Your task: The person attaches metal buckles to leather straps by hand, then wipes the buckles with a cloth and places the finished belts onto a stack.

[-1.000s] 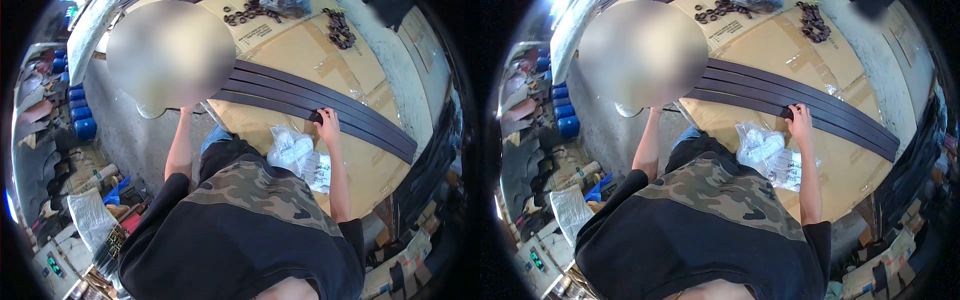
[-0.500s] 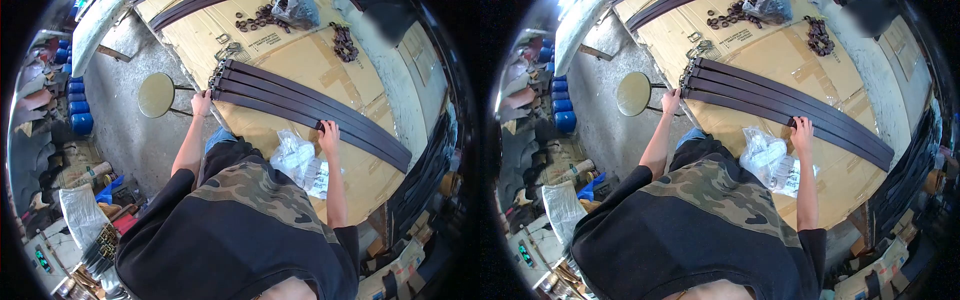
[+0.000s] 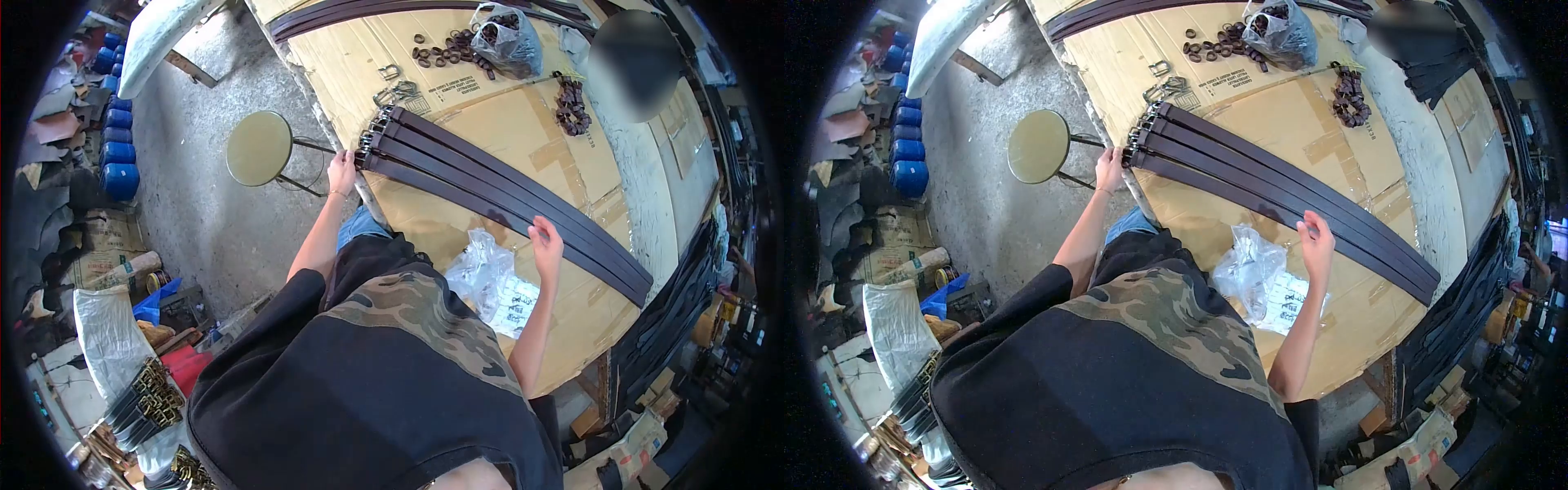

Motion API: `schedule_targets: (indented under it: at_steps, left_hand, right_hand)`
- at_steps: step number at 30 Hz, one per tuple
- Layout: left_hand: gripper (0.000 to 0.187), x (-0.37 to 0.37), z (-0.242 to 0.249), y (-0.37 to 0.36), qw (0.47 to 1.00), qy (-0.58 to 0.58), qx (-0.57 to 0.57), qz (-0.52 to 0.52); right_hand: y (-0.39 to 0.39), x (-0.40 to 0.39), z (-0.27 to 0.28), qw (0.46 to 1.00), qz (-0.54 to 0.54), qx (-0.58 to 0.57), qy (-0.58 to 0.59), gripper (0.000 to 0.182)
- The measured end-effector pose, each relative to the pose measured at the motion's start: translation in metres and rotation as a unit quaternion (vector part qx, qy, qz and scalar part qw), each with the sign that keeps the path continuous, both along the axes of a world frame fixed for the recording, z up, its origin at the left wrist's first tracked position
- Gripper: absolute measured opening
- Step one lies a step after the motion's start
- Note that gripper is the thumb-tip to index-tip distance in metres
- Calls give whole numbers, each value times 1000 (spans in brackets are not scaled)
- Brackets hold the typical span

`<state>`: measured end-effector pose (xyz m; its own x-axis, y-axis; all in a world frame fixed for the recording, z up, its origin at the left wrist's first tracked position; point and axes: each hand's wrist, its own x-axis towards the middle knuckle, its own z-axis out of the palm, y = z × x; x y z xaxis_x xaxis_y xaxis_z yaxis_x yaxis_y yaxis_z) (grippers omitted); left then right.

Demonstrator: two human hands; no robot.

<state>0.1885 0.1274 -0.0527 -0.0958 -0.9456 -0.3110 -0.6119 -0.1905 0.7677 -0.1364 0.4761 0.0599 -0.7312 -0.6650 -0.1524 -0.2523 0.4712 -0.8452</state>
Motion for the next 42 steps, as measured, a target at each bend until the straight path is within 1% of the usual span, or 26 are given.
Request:
schedule_targets:
  at_steps: [1,3,8,10,11,12,14,15,16,18,19,20,21,22,24,27,28,29,31,33,35,37,38,40,41,42]
  left_hand:
    - [36,5,-9,-3,1000,0,0,-1]
    - [36,16,-28,-9,994,100,41,20]
    - [36,38,-16,-17,984,146,104,-21]
    - [38,46,-15,-18,984,150,32,-90]
    - [47,52,-30,-24,984,129,10,-124]
    - [47,54,-22,-25,983,128,15,-128]
    - [57,48,8,-21,961,-2,-90,-261]
    - [65,46,2,-21,944,-61,-171,-276]
    - [65,41,8,-22,942,-53,-171,-283]
    - [65,30,23,-29,918,-77,-170,-351]
    - [60,26,24,-36,919,-27,-180,-351]
    - [62,25,24,-46,909,-64,-138,-388]
    - [62,26,28,-54,901,-58,-130,-410]
    - [62,27,30,-62,892,-52,-121,-432]
    - [68,25,37,-76,870,-75,-67,-482]
    - [76,25,24,-94,826,-43,-104,-552]
    - [77,22,25,-100,817,-58,-48,-572]
    - [80,23,28,-103,811,-63,-26,-582]
    - [86,20,21,-110,792,-65,-25,-607]
    - [75,20,0,-120,788,-21,-16,-615]
    - [69,20,1,-131,784,7,-11,-621]
    - [58,20,12,-142,763,43,103,-637]
    - [58,22,8,-145,766,40,104,-633]
    - [56,24,-5,-151,753,100,143,-635]
    - [55,24,8,-162,753,102,187,-623]
    - [50,28,10,-170,790,83,181,-579]
  right_hand:
    - [-1,8,8,1000,-1,0,0,31]
    - [-4,28,24,997,-7,-45,-57,28]
    - [-40,87,45,985,8,-100,-142,28]
    - [-65,113,45,979,47,-111,-167,28]
    - [-78,128,44,979,44,-110,-169,28]
    - [-92,142,41,976,74,-90,-182,29]
    - [-114,166,30,969,129,-40,-207,30]
    - [-123,175,18,963,155,-11,-219,31]
    - [-128,185,-3,966,146,-10,-214,31]
    - [-141,203,-50,945,146,5,-293,32]
    - [-153,210,-57,947,139,5,-290,32]
    - [-164,218,-63,935,67,21,-347,32]
    - [-172,227,-68,914,-6,38,-403,32]
    - [-180,237,-76,914,-15,41,-404,32]
    - [-201,248,-91,891,-125,0,-436,31]
    - [-219,263,-100,901,-163,-13,-402,31]
    - [-221,270,-102,906,-177,-34,-383,32]
    - [-219,276,-100,907,-207,2,-368,32]
    - [-220,284,-92,897,-245,3,-367,33]
    - [-213,296,-86,886,-280,11,-370,35]
    - [-202,304,-85,858,-352,-62,-368,33]
    - [-191,307,-97,848,-384,-73,-359,34]
    - [-185,308,-104,835,-416,-82,-350,34]
    - [-173,305,-114,830,-420,-103,-351,32]
    - [-154,301,-136,860,-428,-67,-270,28]
    - [-143,302,-139,876,-446,-32,-183,24]
